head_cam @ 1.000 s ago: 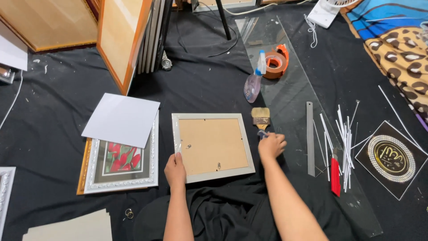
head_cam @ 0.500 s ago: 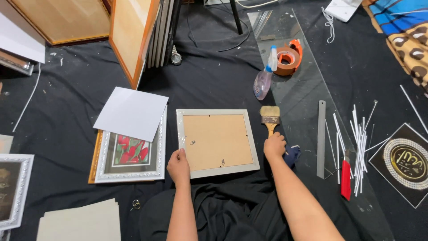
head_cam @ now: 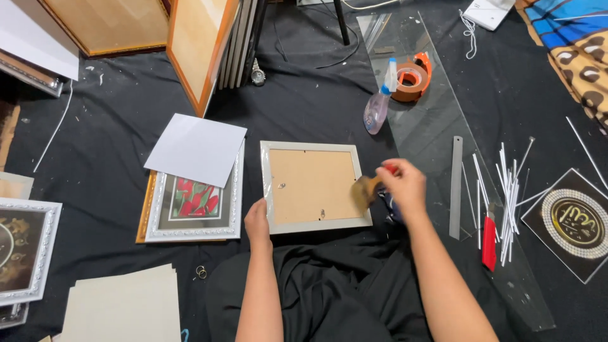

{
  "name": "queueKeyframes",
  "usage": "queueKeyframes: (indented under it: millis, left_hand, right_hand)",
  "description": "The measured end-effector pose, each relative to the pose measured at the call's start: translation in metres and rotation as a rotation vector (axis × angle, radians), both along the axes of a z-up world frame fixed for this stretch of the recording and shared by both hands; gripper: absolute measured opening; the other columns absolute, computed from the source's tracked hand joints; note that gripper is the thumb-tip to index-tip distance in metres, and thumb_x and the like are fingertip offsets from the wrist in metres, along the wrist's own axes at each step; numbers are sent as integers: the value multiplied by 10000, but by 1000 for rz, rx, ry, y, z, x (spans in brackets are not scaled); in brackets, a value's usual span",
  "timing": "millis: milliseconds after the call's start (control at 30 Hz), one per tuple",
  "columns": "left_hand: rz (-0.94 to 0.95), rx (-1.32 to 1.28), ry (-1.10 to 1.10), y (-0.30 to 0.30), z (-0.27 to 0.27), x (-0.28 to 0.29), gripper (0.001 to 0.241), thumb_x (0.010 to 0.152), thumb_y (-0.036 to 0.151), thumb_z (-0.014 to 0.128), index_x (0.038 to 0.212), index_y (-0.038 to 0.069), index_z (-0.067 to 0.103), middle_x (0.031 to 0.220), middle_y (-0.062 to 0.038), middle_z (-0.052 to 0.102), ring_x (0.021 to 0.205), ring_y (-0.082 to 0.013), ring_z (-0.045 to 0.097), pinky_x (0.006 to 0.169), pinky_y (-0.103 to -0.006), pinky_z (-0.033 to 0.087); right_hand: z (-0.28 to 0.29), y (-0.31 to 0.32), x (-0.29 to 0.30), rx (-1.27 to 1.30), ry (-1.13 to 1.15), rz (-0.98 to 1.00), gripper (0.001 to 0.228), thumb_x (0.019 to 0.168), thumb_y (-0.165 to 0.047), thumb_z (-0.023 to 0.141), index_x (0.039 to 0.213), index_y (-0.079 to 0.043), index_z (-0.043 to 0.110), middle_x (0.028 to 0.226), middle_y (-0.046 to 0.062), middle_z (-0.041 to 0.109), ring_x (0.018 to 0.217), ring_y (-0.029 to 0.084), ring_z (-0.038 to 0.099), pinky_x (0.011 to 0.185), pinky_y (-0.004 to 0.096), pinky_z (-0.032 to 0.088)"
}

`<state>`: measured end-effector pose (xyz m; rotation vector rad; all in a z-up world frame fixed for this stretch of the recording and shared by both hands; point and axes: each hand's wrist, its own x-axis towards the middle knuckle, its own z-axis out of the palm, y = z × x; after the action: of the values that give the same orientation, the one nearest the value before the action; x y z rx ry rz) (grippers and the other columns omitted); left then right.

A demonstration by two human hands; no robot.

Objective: The person cleans the glass surface of a gold-framed picture with a spray and cloth, then flips the frame and brushes the back. The person handles one frame at a time, wiping the front and back surfaces.

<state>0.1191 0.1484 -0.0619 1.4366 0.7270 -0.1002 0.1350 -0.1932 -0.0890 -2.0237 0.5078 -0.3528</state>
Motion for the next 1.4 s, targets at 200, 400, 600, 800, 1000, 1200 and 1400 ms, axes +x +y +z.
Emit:
queueKeyframes:
  millis: [200,400,600,800,1000,1200,1400]
  left_hand:
    - [-20,-236,-68,5,-9,-5,455,1052,286,526,1432,39,567,1513,-215,499,1447,-342,419,1192,-475,357]
    - [-6,-470,-134,0,-6,-11,691,1052,517,469,1521,12,429,1531,-223,476,1405,-351,469,1120,-469,436]
    - [85,-519,-89,7,-53,0,670,1005,527,565,1480,58,504,1514,-170,511,1389,-309,501,1110,-414,465]
    - [57,-448,-66,-1,-16,1,609,1014,465,567,1482,79,516,1474,-168,558,1362,-296,535,1099,-405,477]
    - [85,-463,-39,3,-39,3,614,987,498,600,1456,104,552,1446,-127,590,1321,-269,574,1057,-367,515]
    - [61,-342,8,7,-37,4,591,985,527,588,1416,123,594,1386,-127,636,1256,-259,624,1005,-392,554]
    - [-15,-231,-137,2,-41,3,422,1053,416,539,1259,71,670,1274,-148,675,1252,-289,606,1071,-432,470]
  right_hand:
    - [13,72,-24,-104,299,71,427,874,-434,742,831,-10,731,765,225,730,852,405,737,731,471,549]
    - [29,176,-46,589,165,227,183,886,-244,788,1006,-106,768,989,279,722,906,327,765,835,417,648]
    - [-31,33,-18,-52,456,41,461,860,-430,644,929,7,769,840,214,767,929,364,752,825,516,563]
    - [4,69,-24,-8,260,-27,419,896,-412,653,953,-13,765,873,231,759,967,395,734,799,492,568]
    - [-46,88,-11,433,259,114,479,815,-300,829,1063,89,702,885,313,735,790,348,762,709,438,622]
    - [-39,-5,-21,-680,248,-33,256,971,-376,705,868,-147,655,771,81,608,815,340,716,758,482,583]
    - [48,151,-6,480,354,187,707,891,-574,656,1216,51,708,1144,294,734,1109,369,719,1020,504,527]
